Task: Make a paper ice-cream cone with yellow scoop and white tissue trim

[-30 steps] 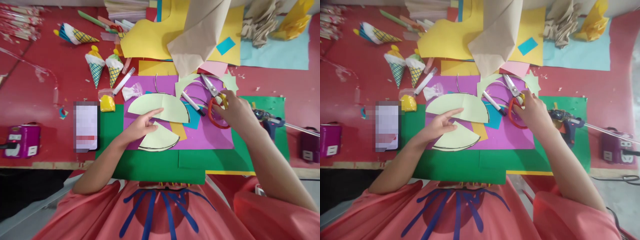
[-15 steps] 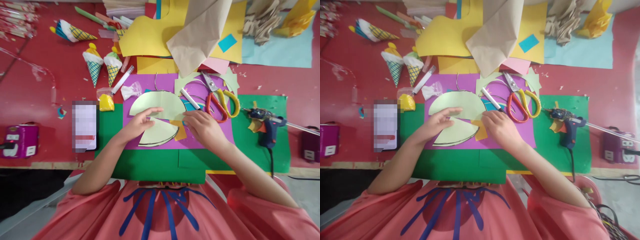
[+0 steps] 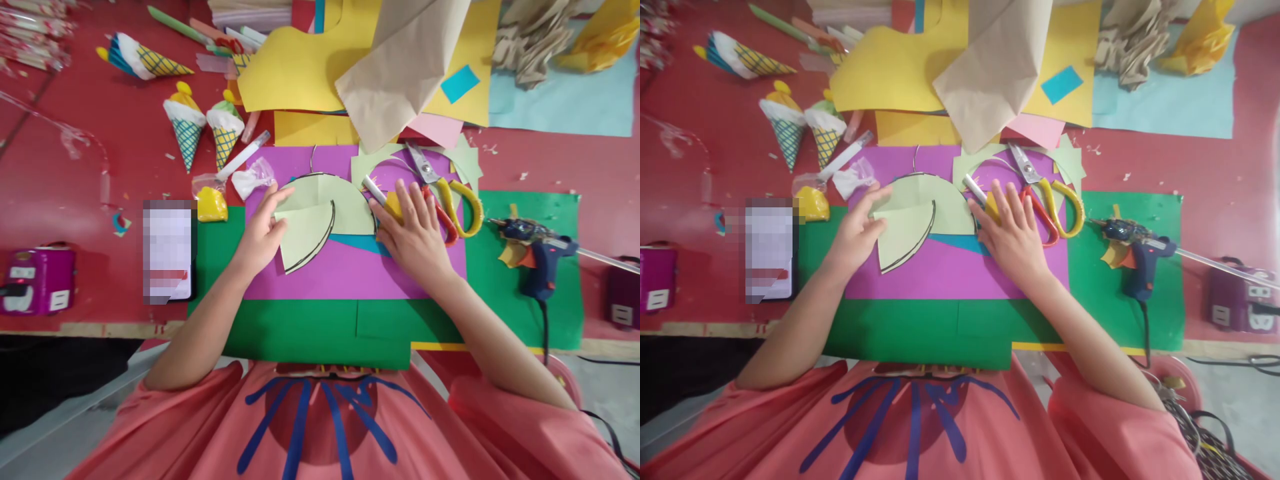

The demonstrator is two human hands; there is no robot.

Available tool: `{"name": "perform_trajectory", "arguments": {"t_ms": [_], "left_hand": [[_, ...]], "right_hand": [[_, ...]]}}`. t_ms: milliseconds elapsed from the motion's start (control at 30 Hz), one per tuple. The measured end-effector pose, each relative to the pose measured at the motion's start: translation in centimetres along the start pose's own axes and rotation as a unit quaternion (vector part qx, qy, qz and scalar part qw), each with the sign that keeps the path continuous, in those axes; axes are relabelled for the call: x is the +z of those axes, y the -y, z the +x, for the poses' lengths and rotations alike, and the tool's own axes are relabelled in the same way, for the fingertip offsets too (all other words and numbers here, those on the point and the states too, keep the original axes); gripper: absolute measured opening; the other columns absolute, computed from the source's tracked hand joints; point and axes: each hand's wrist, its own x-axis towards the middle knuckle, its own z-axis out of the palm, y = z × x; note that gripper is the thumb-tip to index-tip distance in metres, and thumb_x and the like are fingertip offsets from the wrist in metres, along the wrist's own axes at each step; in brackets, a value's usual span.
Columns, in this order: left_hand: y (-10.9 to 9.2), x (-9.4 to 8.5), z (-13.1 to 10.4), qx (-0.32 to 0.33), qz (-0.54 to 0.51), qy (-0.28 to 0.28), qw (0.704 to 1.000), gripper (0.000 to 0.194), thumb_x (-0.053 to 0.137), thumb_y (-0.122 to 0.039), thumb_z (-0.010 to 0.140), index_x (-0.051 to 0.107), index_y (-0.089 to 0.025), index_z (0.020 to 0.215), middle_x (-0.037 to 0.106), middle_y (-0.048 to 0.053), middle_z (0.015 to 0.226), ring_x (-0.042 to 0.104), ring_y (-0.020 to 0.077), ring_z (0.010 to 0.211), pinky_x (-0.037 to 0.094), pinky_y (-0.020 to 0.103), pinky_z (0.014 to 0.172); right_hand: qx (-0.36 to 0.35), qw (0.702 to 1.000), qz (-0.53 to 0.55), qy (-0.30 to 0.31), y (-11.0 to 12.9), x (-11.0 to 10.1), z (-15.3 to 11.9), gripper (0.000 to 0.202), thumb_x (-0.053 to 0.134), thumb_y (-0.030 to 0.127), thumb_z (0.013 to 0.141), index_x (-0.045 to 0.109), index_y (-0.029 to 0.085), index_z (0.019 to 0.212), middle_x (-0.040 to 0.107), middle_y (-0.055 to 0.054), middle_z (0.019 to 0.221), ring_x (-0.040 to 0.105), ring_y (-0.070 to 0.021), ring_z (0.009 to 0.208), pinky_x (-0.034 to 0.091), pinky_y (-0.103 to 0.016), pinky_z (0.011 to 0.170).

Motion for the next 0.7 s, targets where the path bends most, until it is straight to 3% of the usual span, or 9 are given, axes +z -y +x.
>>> {"name": "perform_trajectory", "arguments": {"t_ms": [133, 267, 367, 433, 533, 700], "left_hand": [[0.1, 0.4, -0.1, 0.034, -0.024, -0.047, 0.998, 0.045, 0.052, -0.016, 0.089, 0.055, -0.024, 0.133, 0.041, 0.008, 0.158, 0.040, 0.0268, 0.147, 0.052, 0.037, 0.107], [-0.1, 0.7, -0.3, 0.094, -0.070, -0.140, 0.983, 0.037, 0.056, -0.034, 0.095, 0.052, -0.027, 0.131, 0.057, 0.007, 0.144, 0.049, 0.0228, 0.140, 0.046, 0.038, 0.114], [-0.3, 0.7, -0.5, 0.111, -0.092, -0.196, 0.970, 0.041, 0.053, -0.045, 0.097, 0.044, -0.033, 0.135, 0.053, 0.006, 0.146, 0.050, 0.0244, 0.140, 0.051, 0.037, 0.104], [-0.4, 0.6, -0.5, 0.112, -0.087, -0.218, 0.966, 0.043, 0.051, -0.050, 0.097, 0.040, -0.037, 0.136, 0.047, 0.005, 0.150, 0.048, 0.0266, 0.142, 0.051, 0.036, 0.102], [-0.5, 0.6, -0.6, 0.136, -0.098, -0.226, 0.959, 0.044, 0.054, -0.051, 0.095, 0.040, -0.040, 0.135, 0.044, 0.002, 0.150, 0.046, 0.0274, 0.143, 0.049, 0.036, 0.105], [-0.6, 0.7, -0.8, 0.157, -0.116, -0.235, 0.952, 0.041, 0.054, -0.048, 0.096, 0.041, -0.042, 0.134, 0.044, 0.001, 0.150, 0.050, 0.0255, 0.140, 0.048, 0.038, 0.108]], "right_hand": [[0.034, 0.998, -0.001, -0.056, -0.7, -0.6, 0.9, 0.055, 0.039, 0.013, 0.098, 0.042, 0.032, 0.149, 0.028, -0.007, 0.166, 0.024, -0.0354, 0.154, 0.022, -0.069, 0.120], [0.007, 0.993, 0.039, -0.112, 1.1, -1.5, 0.6, 0.048, 0.039, 0.016, 0.099, 0.048, 0.030, 0.143, 0.046, -0.008, 0.156, 0.034, -0.0328, 0.150, 0.030, -0.068, 0.118], [-0.107, 0.990, 0.089, -0.037, 3.0, -1.3, 0.2, 0.040, 0.042, 0.022, 0.101, 0.055, 0.028, 0.138, 0.059, -0.007, 0.145, 0.049, -0.0282, 0.142, 0.040, -0.058, 0.116], [-0.146, 0.984, 0.095, 0.032, 3.9, -0.7, 0.4, 0.041, 0.045, 0.034, 0.101, 0.055, 0.022, 0.139, 0.057, -0.010, 0.147, 0.051, -0.0285, 0.140, 0.041, -0.055, 0.117], [-0.119, 0.988, 0.079, 0.056, 4.0, 0.3, 1.6, 0.051, 0.045, 0.045, 0.100, 0.052, 0.019, 0.143, 0.051, -0.014, 0.152, 0.047, -0.0313, 0.143, 0.036, -0.058, 0.119], [-0.043, 0.994, 0.081, 0.053, 2.1, 1.2, 5.1, 0.056, 0.045, 0.043, 0.100, 0.045, 0.015, 0.148, 0.040, -0.018, 0.158, 0.035, -0.0346, 0.149, 0.026, -0.063, 0.122]]}}
